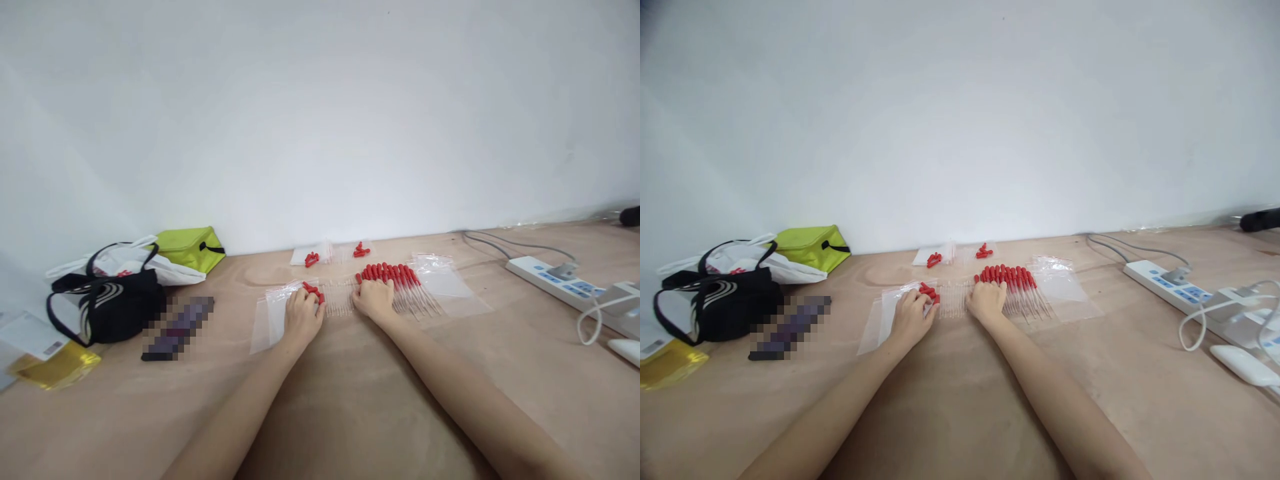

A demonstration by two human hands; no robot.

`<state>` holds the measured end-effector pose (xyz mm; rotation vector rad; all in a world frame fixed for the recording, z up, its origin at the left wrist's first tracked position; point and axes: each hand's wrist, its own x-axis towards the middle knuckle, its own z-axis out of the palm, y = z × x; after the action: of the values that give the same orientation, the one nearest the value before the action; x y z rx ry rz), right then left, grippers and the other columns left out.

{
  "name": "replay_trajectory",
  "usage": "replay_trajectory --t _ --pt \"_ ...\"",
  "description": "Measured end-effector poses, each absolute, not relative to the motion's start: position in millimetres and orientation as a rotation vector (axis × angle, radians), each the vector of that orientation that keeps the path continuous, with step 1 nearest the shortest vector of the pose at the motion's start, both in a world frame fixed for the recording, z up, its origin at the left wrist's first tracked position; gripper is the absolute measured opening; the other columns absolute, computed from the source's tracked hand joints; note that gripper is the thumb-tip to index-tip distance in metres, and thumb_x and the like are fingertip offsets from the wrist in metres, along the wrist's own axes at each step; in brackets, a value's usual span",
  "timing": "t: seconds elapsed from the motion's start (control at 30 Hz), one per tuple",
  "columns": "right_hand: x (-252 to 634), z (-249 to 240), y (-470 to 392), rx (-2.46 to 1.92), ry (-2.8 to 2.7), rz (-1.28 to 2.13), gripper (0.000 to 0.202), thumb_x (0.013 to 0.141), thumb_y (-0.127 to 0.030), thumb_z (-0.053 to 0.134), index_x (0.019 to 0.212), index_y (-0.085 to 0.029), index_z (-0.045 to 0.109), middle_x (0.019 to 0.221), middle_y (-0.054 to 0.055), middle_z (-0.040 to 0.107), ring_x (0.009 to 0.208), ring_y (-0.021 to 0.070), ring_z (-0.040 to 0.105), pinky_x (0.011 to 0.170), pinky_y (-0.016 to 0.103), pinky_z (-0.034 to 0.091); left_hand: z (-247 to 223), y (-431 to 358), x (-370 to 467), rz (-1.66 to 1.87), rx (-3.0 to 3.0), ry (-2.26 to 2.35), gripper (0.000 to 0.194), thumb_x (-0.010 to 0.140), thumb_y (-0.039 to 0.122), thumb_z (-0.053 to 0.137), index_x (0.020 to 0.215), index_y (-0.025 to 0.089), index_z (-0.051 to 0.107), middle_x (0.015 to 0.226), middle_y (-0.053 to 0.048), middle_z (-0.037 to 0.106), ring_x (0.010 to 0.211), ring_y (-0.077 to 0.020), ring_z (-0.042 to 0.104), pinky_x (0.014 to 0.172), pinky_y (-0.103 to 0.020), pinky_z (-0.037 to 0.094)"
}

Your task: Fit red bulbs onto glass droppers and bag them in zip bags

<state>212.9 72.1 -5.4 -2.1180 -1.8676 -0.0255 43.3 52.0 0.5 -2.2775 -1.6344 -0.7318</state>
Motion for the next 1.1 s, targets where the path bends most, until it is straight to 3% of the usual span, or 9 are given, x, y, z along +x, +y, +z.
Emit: replay_trajectory --t 0.2,0.37,0.53,0.67,0.8,0.93,1.1 --pt "206.9 -4.1 78.3 -2.140 -1.898 -0.021 0.024 0.075 -0.021 0.044 0.070 -0.011 0.066 0.073 0.015 0.066 0.075 0.0246 0.058 0.078 0.040 0.022 -1.9 68.4 52.5 -0.676 -2.212 -1.710 0.013 0.070 0.019 0.059 0.058 0.016 0.058 0.071 -0.006 0.050 0.077 -0.0247 0.050 0.071 -0.038 0.042" --pt "215.3 -0.7 59.3 -2.081 -1.901 -0.087 0.028 0.080 -0.025 0.039 0.082 -0.009 0.062 0.083 0.016 0.065 0.082 0.0253 0.055 0.076 0.037 0.024 5.2 47.8 47.9 -0.793 -2.281 -1.609 0.007 0.071 0.016 0.055 0.065 0.016 0.058 0.076 -0.006 0.049 0.079 -0.0224 0.050 0.074 -0.036 0.043" --pt "249.7 -10.9 10.2 -1.652 -2.106 -0.140 0.027 0.085 -0.029 0.037 0.075 -0.016 0.057 0.079 0.008 0.062 0.079 0.0209 0.051 0.070 0.032 0.027 3.0 2.9 36.7 -0.903 -2.544 -1.385 0.005 0.070 0.016 0.053 0.065 0.018 0.055 0.073 -0.003 0.048 0.073 -0.0188 0.051 0.069 -0.032 0.045" --pt "271.5 -19.3 -22.1 -1.431 -2.228 -0.059 0.024 0.084 -0.032 0.042 0.071 -0.020 0.057 0.072 0.004 0.059 0.075 0.0185 0.049 0.069 0.032 0.028 -1.7 -15.8 33.8 -0.902 -2.676 -1.506 0.004 0.068 0.015 0.052 0.070 0.019 0.053 0.074 -0.003 0.051 0.072 -0.0188 0.053 0.067 -0.032 0.045" --pt "275.2 -17.6 -26.1 -1.428 -2.215 0.121 0.018 0.080 -0.033 0.050 0.071 -0.021 0.059 0.073 0.003 0.058 0.076 0.0176 0.050 0.070 0.031 0.030 -3.9 -10.6 38.6 -0.913 -2.827 -1.680 0.018 0.067 0.020 0.058 0.085 0.019 0.054 0.084 -0.003 0.054 0.078 -0.0185 0.055 0.070 -0.031 0.045" --pt "269.8 -15.5 -17.9 -1.490 -2.132 0.294 0.017 0.072 -0.037 0.059 0.074 -0.020 0.058 0.077 0.001 0.058 0.075 0.0164 0.051 0.069 0.030 0.032 -6.7 -3.3 44.3 -0.897 -2.871 -1.807 0.005 0.069 0.021 0.059 0.072 0.018 0.056 0.075 -0.001 0.054 0.069 -0.0162 0.054 0.064 -0.028 0.044" --pt "260.6 -18.7 -16.7 -1.545 -2.107 0.316 0.011 0.076 -0.029 0.055 0.071 -0.020 0.057 0.076 0.001 0.059 0.078 0.0167 0.052 0.070 0.030 0.030 -7.3 -8.8 46.0 -1.040 -2.917 -1.741 0.003 0.074 0.019 0.055 0.072 0.018 0.056 0.074 0.000 0.057 0.068 -0.0151 0.053 0.061 -0.026 0.042"
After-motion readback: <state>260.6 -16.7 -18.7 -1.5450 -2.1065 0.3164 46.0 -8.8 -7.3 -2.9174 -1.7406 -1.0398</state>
